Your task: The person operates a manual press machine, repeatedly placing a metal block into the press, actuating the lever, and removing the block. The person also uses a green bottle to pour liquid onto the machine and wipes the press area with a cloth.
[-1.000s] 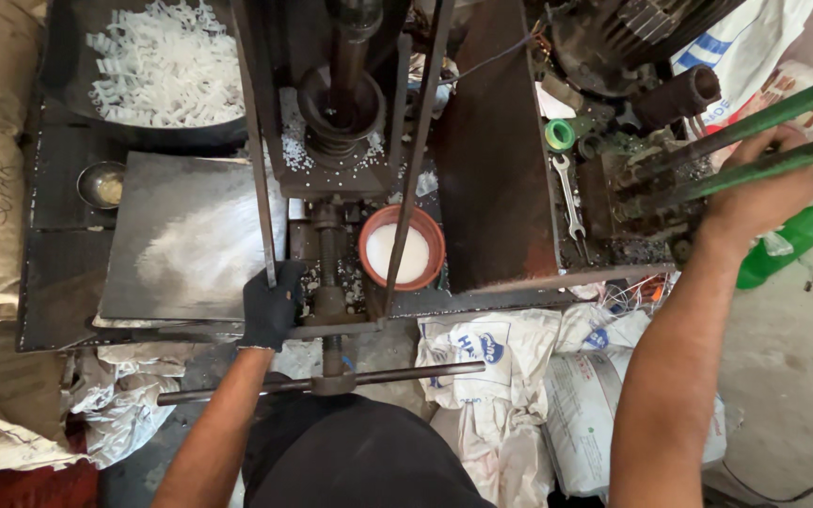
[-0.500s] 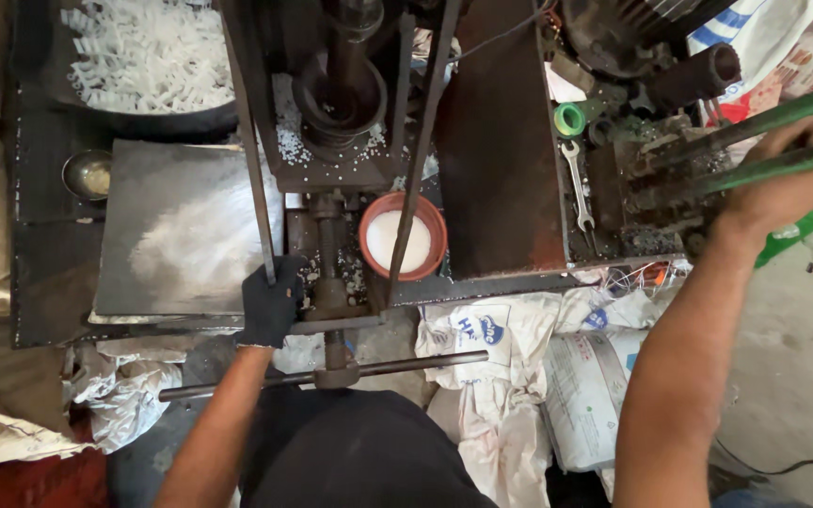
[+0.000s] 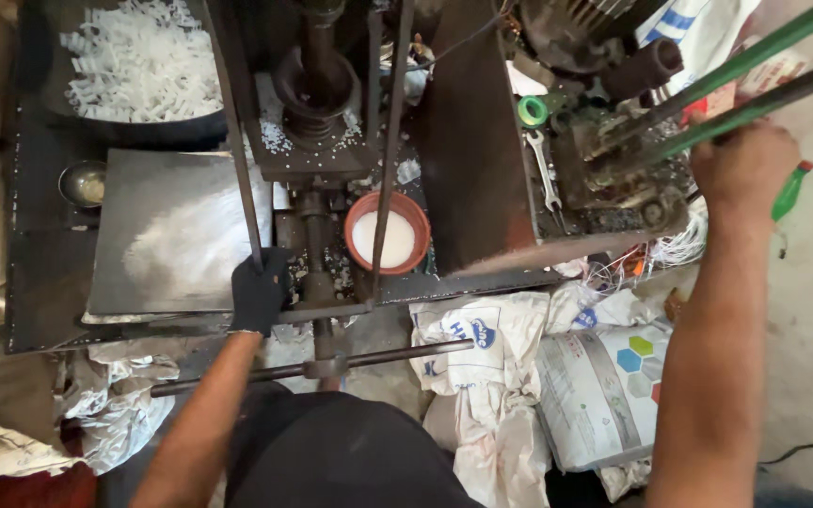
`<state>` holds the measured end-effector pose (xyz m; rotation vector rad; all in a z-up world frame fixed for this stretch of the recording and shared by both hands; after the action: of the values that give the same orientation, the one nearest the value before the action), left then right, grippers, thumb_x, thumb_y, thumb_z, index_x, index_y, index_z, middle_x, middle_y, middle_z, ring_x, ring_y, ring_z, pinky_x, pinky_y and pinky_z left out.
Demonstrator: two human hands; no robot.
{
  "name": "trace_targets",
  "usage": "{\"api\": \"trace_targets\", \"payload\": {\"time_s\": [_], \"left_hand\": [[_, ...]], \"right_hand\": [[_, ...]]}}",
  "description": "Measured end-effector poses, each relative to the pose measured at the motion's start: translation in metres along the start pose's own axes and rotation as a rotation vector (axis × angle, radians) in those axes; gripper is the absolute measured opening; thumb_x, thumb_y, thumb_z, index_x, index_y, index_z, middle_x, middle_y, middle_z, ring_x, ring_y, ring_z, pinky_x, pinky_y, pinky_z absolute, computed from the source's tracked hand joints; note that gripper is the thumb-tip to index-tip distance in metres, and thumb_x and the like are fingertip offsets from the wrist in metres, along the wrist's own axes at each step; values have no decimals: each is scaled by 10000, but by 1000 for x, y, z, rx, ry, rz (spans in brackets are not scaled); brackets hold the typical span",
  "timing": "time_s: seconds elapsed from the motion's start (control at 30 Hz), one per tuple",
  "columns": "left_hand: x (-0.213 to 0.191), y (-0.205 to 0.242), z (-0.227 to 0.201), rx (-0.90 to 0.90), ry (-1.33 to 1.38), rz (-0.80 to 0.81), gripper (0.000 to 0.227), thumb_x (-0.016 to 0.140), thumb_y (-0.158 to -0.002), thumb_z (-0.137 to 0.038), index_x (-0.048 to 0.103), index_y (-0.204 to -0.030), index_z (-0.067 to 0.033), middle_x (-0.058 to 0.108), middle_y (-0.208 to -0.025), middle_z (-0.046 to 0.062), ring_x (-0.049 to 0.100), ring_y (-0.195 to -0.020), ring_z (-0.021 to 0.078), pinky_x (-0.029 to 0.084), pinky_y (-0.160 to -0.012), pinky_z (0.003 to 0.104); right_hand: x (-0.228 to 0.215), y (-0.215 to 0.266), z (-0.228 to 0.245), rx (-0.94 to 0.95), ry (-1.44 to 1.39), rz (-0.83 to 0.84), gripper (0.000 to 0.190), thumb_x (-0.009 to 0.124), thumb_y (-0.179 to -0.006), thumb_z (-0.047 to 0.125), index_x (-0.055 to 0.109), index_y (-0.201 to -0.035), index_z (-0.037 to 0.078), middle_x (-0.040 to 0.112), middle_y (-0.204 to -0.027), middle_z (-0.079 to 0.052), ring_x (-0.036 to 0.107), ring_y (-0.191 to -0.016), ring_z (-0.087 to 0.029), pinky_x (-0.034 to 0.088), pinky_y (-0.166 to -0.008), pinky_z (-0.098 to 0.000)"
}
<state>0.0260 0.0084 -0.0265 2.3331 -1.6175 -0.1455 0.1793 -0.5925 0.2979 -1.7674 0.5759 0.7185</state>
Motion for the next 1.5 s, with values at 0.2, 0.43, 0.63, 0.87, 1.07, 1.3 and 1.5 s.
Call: {"api": "trace_targets", "payload": {"time_s": [0.2, 0.43, 0.63, 0.87, 1.07, 1.3, 1.5], "left_hand": [[2, -5, 1, -22, 29, -42, 214, 704, -974, -241, 729, -982, -28, 559, -658, -44, 463, -541, 60, 344, -466, 272], [-9, 17, -3, -47, -65, -24, 382, 662, -977, -343, 675, -1252, -77, 628, -814, 14, 498, -615, 110, 436, -524, 310], [-122, 27, 46, -25, -989, 406, 544, 587, -919, -563, 682, -1281, -168, 747, -1177, 175, 702, -1099, 359, 537, -939, 427], [-202, 57, 143, -51, -1697, 455, 443, 698, -791, -595, 787, -1014, -223, 767, -1071, 81, 736, -1044, 293, 583, -890, 472], [-193, 40, 135, 62, -1646, 766, 328, 715, -714, -485, 814, -854, -205, 764, -894, 130, 763, -860, 325, 598, -750, 479], [-175, 51, 80, 98, -1589, 900, 370, 714, -750, -512, 779, -898, -179, 736, -900, 143, 742, -864, 344, 587, -756, 499], [-171, 40, 99, 95, -1476, 883, 355, 669, -827, -475, 785, -901, -148, 741, -882, 162, 732, -861, 365, 575, -771, 509]], "right_hand": [[-62, 70, 40, 240, -6, -321, 259, 738, -945, 50, 623, -718, 5, 612, -765, -150, 547, -624, -303, 414, -583, -430], [-52, 73, 47, 336, 48, -496, 312, 776, -1002, 46, 652, -718, 19, 615, -697, -116, 534, -566, -279, 380, -539, -435], [-59, 72, 53, 382, -182, -475, 297, 726, -1110, 59, 654, -848, -62, 633, -757, -157, 534, -628, -272, 399, -606, -443], [12, 190, 105, 580, -350, -451, 372, 465, -1206, 147, 482, -1487, -97, 572, -1496, -287, 600, -1401, -380, 492, -1226, -446], [129, 383, 282, 1695, -1416, 112, 423, 438, -1106, 384, 623, -981, 24, 642, -867, -108, 597, -743, -216, 491, -685, -386], [144, 402, 312, 2057, -2104, -156, 466, 362, -1053, 438, 408, -652, 204, 358, -525, 44, 350, -455, -121, 387, -490, -290], [105, 375, 313, 1974, -1998, -246, 512, 362, -1091, 468, 402, -660, 193, 351, -553, 33, 338, -503, -135, 369, -523, -306]]}}
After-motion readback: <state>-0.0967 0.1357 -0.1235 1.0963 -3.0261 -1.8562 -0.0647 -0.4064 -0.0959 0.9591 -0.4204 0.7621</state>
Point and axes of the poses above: each hand's wrist, its own y-axis away from the middle knuckle, its own x-axis out of the palm, z = x × y, the point moved 3 cm from there along -y, towards the middle knuckle
